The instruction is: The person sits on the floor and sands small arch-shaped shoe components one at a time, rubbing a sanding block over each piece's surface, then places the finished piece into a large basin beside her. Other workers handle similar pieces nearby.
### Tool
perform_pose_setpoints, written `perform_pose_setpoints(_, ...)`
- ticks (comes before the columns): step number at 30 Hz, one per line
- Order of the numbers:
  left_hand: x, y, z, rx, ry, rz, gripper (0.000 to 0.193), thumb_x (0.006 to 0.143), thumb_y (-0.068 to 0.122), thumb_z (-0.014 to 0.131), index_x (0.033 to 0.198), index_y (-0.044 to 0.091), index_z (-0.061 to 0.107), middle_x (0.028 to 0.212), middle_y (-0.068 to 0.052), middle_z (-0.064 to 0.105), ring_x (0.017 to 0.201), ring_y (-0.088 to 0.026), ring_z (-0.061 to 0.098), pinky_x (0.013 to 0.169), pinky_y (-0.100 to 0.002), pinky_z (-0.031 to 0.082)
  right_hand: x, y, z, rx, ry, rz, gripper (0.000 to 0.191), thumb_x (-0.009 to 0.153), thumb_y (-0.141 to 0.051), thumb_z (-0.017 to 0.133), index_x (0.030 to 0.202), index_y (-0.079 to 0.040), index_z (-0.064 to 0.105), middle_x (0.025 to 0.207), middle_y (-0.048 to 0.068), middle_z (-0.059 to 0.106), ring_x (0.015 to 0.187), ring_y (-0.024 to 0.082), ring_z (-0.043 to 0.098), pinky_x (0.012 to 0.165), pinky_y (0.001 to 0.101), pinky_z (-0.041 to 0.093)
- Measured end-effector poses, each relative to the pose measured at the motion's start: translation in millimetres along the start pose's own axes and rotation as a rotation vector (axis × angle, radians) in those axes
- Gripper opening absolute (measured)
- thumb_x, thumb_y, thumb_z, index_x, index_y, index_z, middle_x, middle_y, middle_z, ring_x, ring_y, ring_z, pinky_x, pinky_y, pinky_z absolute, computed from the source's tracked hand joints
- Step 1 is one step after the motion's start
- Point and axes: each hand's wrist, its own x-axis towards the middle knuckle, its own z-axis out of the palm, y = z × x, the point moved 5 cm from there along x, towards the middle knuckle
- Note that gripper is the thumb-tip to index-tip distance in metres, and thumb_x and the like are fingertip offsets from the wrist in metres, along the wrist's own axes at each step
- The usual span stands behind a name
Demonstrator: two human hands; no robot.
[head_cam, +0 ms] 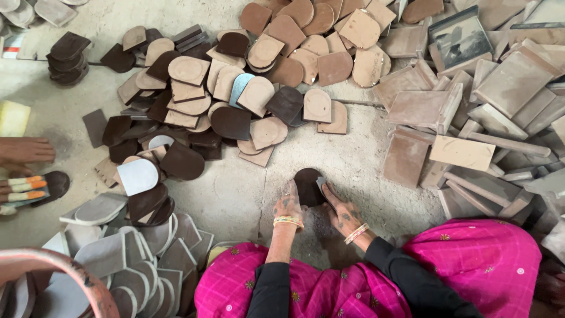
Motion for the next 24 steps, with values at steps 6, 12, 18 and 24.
perform_pose_setpoints(6, -13.8, 6.9, 2.8, 0.259, -0.116, -0.017, 0.120, 0.068, 0.042, 0.090, 0.159, 0.021, 0.014, 0.165, -0.016, 0.025, 0.150, -0.038, 0.025, 0.121, -0.052, 0.023, -50.3, 5.4, 3.3, -0.116, -0.166, 0.041, 0.078, 0.081, -0.004, 0.063, 0.155, -0.016, 0.040, 0.166, 0.010, 0.035, 0.097, 0.033, 0.072, 0.069, 0.0411, 0.059)
perform_pose_setpoints(12, -16.2, 18.4, 6.0, 0.116, 0.088, 0.040, 0.094, 0.090, 0.040, 0.068, 0.166, 0.021, 0.016, 0.159, -0.017, 0.039, 0.146, -0.040, 0.036, 0.118, -0.052, 0.030, -47.1, 18.7, 50.7, -0.702, -0.355, -0.072, 0.080, 0.093, 0.006, 0.049, 0.164, -0.011, 0.019, 0.171, 0.005, 0.028, 0.066, 0.012, 0.062, 0.057, 0.0227, 0.054)
perform_pose_setpoints(18, -17.3, 17.3, 6.3, 0.103, 0.060, 0.008, 0.084, 0.089, 0.031, 0.065, 0.162, 0.018, 0.025, 0.158, -0.016, 0.040, 0.143, -0.037, 0.041, 0.116, -0.049, 0.034, 7.0, 6.9, 38.7, -0.584, -0.323, -0.120, 0.081, 0.091, 0.002, 0.051, 0.165, -0.012, 0.019, 0.170, 0.006, 0.028, 0.064, 0.014, 0.063, 0.056, 0.0254, 0.055)
perform_pose_setpoints(24, -18.6, 16.6, -3.5, 0.113, -0.006, -0.066, 0.064, 0.090, 0.034, 0.067, 0.148, 0.017, 0.046, 0.154, -0.018, 0.048, 0.139, -0.038, 0.049, 0.113, -0.046, 0.044, -6.7, -33.1, 12.9, -0.477, -0.417, -0.124, 0.084, 0.086, 0.002, 0.055, 0.163, -0.010, 0.023, 0.172, 0.010, 0.024, 0.064, 0.019, 0.068, 0.055, 0.0313, 0.057)
